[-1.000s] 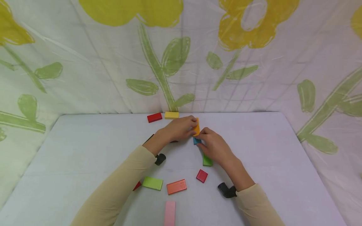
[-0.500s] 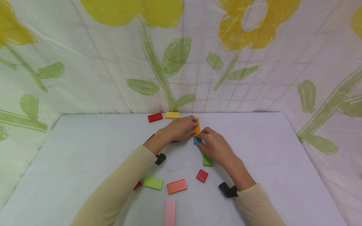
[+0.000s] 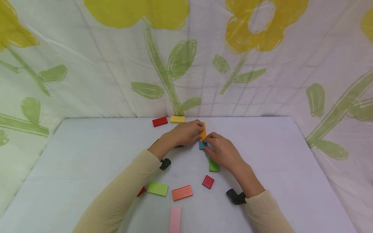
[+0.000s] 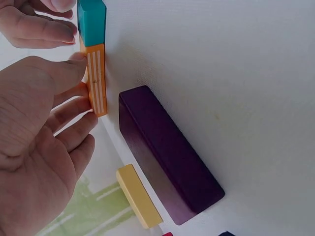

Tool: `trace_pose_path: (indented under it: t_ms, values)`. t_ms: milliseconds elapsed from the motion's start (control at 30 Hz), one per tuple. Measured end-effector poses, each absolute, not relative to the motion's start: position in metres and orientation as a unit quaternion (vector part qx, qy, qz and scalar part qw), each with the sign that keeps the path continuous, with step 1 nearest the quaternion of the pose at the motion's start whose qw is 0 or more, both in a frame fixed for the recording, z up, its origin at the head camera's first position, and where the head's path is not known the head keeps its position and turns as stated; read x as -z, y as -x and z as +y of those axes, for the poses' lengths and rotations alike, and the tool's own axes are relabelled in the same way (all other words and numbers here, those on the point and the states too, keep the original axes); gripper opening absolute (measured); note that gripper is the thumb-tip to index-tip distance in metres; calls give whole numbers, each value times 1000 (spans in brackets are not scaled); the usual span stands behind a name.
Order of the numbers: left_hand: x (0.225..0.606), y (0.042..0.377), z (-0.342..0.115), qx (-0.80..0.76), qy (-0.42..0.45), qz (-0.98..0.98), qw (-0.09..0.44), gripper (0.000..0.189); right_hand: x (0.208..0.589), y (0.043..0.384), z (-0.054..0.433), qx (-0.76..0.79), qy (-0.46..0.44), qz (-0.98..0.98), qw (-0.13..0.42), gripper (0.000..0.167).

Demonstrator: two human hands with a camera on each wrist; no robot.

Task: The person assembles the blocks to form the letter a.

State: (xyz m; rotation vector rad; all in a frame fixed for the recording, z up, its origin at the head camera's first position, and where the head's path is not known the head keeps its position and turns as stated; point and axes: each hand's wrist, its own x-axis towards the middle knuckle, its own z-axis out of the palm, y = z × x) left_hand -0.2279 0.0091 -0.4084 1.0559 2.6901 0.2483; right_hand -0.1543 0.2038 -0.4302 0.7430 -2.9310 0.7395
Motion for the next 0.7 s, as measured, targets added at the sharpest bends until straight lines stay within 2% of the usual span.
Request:
trace_pose_path:
  t_ms: [700]
  values:
    - [410,229,8,-119,-337,923,139,33,434,164,208,-246,-249,-937,-10,38]
